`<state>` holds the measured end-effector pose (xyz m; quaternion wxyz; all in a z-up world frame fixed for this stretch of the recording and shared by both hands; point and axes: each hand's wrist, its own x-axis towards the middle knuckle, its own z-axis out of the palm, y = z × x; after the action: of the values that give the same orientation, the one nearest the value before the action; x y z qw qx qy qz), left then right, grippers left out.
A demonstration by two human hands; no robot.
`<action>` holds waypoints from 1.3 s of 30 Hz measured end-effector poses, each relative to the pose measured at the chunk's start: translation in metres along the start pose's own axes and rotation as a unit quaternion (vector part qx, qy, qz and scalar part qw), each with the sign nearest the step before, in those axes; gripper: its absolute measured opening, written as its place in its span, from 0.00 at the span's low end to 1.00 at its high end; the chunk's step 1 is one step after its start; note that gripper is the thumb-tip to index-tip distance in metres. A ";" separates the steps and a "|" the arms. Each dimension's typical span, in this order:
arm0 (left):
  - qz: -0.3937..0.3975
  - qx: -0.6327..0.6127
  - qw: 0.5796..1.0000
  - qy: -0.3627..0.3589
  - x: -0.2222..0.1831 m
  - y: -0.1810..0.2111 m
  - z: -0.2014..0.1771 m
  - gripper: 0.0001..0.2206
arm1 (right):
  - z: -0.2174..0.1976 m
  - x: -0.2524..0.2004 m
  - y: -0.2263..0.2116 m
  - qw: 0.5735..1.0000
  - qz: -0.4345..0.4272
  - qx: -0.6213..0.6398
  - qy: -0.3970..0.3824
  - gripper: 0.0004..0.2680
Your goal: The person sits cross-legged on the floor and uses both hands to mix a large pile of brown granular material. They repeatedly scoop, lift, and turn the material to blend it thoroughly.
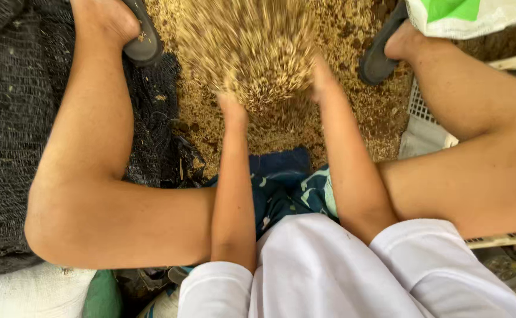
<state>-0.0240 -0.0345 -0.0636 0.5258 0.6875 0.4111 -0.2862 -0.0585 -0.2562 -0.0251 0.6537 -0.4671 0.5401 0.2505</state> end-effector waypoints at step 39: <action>0.095 -0.160 0.973 0.138 0.102 -0.069 0.016 0.34 | -0.032 0.160 0.005 0.990 -0.106 -0.087 0.024 0.38</action>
<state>-0.0324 -0.0157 -0.1861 0.5917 0.6633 0.4531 -0.0681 -0.0315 -0.3106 -0.1765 0.6203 -0.5825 0.4795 0.2143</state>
